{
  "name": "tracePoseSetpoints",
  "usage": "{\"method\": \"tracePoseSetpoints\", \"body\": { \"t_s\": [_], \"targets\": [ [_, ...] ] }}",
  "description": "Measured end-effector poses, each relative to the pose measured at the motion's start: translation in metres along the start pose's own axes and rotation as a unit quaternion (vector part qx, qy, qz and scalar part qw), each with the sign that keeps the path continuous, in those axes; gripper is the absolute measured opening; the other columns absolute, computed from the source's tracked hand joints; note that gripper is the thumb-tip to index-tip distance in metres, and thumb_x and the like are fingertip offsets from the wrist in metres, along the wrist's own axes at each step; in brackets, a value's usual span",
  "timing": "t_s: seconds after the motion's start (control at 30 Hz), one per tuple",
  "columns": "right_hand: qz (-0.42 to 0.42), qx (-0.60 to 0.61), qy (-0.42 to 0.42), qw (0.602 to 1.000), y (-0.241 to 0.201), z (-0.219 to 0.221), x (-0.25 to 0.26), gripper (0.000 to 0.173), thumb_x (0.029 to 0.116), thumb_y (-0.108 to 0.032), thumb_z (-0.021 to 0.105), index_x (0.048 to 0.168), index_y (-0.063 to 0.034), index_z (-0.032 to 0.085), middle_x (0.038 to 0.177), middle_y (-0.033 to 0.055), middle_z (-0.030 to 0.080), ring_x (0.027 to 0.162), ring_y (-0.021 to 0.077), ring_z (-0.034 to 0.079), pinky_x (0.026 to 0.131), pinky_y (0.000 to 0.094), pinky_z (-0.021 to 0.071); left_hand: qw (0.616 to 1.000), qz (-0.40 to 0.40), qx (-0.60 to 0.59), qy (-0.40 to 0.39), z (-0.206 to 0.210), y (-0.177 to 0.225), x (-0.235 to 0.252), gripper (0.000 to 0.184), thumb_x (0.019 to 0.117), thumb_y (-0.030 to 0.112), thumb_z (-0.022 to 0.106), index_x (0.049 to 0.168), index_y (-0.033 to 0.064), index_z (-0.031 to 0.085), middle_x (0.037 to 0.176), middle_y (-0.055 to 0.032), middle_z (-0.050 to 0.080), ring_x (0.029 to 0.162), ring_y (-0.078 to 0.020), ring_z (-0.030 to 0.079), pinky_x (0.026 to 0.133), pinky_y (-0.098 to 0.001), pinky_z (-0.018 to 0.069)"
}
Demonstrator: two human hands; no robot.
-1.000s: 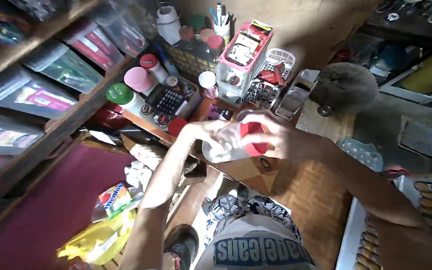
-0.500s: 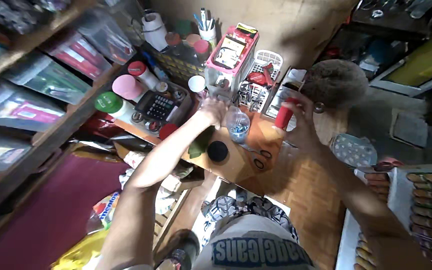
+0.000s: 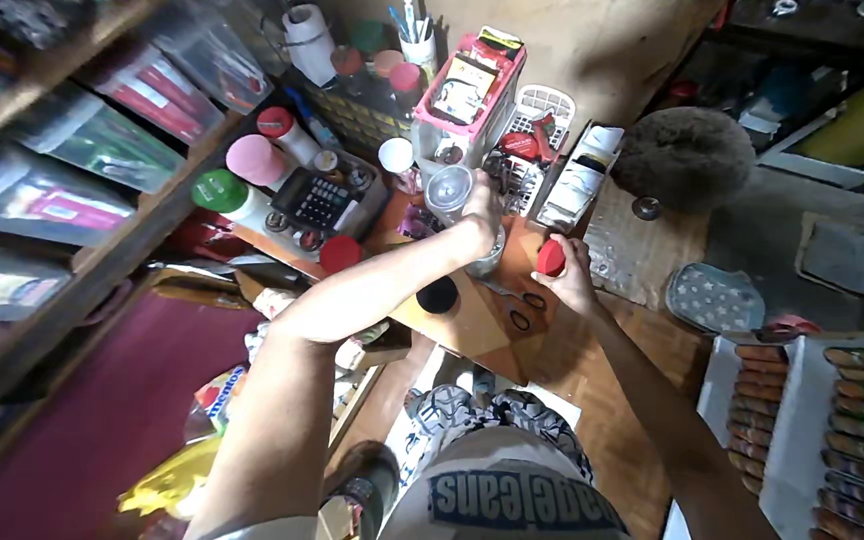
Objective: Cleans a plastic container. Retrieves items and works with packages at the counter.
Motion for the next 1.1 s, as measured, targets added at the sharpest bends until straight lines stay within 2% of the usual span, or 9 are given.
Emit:
{"method": "tracePoseSetpoints", "body": {
  "t_s": [0.1,0.17,0.27,0.37,0.47,0.53,0.8,0.97,1.1],
  "targets": [
    [0.035,-0.015,-0.042,0.998,0.012,0.019,0.004,0.096,0.0714,-0.023,0.094,0.153,-0.0162,0.045,0.153,0.0288,0.037,0.139,0.0456,0.041,0.110,0.0585,0.0424,0.987,-0.010,-0.143,0.075,0.001,-0.038,-0.034,0.059,0.0921,0.000,0.065,0.149,-0.0001,0.047,0.151,-0.0223,0.048,0.150,-0.0405,0.030,0.125,-0.0539,0.0165],
    [0.035,0.010,-0.046,0.998,0.005,0.020,0.004,0.097,0.0743,-0.028,0.093,0.156,-0.0170,0.041,0.153,0.0280,0.037,0.138,0.0426,0.044,0.108,0.0567,0.0444,0.936,-0.032,-0.287,0.201,0.021,-0.076,-0.055,0.080,0.0747,0.011,0.087,0.147,0.0061,0.052,0.140,-0.0233,0.057,0.140,-0.0445,0.042,0.115,-0.0590,0.0312],
    [-0.007,0.041,-0.032,0.999,-0.034,0.009,0.004,0.097,0.0773,-0.031,0.090,0.158,-0.0158,0.037,0.153,0.0266,0.039,0.136,0.0402,0.047,0.107,0.0570,0.0449,0.817,-0.065,-0.508,0.265,0.103,-0.096,-0.076,0.106,0.0615,0.028,0.098,0.152,0.0170,0.045,0.143,-0.0170,0.058,0.135,-0.0479,0.045,0.103,-0.0712,0.0351],
    [-0.095,0.024,-0.031,0.995,-0.084,0.014,0.012,0.096,0.0775,-0.033,0.088,0.158,-0.0171,0.039,0.156,0.0221,0.038,0.140,0.0412,0.043,0.110,0.0612,0.0416,0.677,-0.119,-0.681,0.252,0.196,-0.051,-0.080,0.121,0.0579,0.029,0.100,0.158,0.0276,0.032,0.148,-0.0158,0.053,0.134,-0.0433,0.048,0.105,-0.0704,0.0412],
    [-0.179,-0.039,-0.061,0.981,-0.125,0.042,0.022,0.094,0.0764,-0.033,0.090,0.157,-0.0219,0.042,0.158,0.0158,0.039,0.137,0.0443,0.043,0.105,0.0653,0.0421,0.544,-0.075,-0.798,0.248,0.225,0.031,-0.071,0.122,0.0622,0.032,0.098,0.158,0.0108,0.026,0.148,-0.0146,0.052,0.134,-0.0230,0.055,0.111,-0.0450,0.0499],
    [-0.220,-0.102,-0.093,0.966,-0.138,0.065,0.025,0.086,0.0774,-0.037,0.089,0.153,-0.0246,0.049,0.157,0.0150,0.041,0.137,0.0465,0.041,0.102,0.0683,0.0411,0.511,-0.067,-0.831,0.210,0.224,0.081,-0.065,0.121,0.0650,0.033,0.097,0.157,0.0024,0.025,0.148,-0.0158,0.053,0.134,-0.0196,0.056,0.113,-0.0387,0.0480],
    [-0.246,-0.136,-0.128,0.951,-0.138,0.082,0.024,0.070,0.0823,-0.043,0.083,0.144,-0.0201,0.059,0.156,0.0143,0.042,0.141,0.0454,0.037,0.104,0.0691,0.0378,0.510,-0.068,-0.780,0.356,0.212,0.151,-0.055,0.100,0.0717,0.035,0.092,0.143,-0.0133,0.042,0.143,-0.0300,0.053,0.136,-0.0314,0.052,0.117,-0.0382,0.0412],
    [-0.238,-0.071,-0.132,0.960,-0.120,0.085,0.027,0.074,0.0833,-0.036,0.084,0.148,-0.0138,0.054,0.161,0.0162,0.036,0.146,0.0416,0.034,0.114,0.0631,0.0348,0.633,-0.073,-0.726,0.257,0.225,0.144,-0.058,0.092,0.0812,0.018,0.083,0.158,0.0035,0.035,0.154,-0.0238,0.045,0.142,-0.0402,0.044,0.117,-0.0517,0.0373],
    [-0.224,0.007,-0.143,0.964,-0.115,0.085,0.030,0.063,0.0905,-0.027,0.077,0.146,-0.0078,0.054,0.153,0.0205,0.044,0.145,0.0398,0.036,0.117,0.0577,0.0337,0.667,-0.158,-0.707,0.174,0.263,0.115,-0.050,0.081,0.0838,0.012,0.075,0.157,0.0150,0.039,0.155,-0.0211,0.044,0.140,-0.0449,0.042,0.109,-0.0619,0.0392]
  ]
}}
Point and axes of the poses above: each hand's wrist, its own x-axis towards the middle knuckle, its own z-axis out of the palm, y = z × x, the point moved 10 cm from there along x, towards the middle knuckle
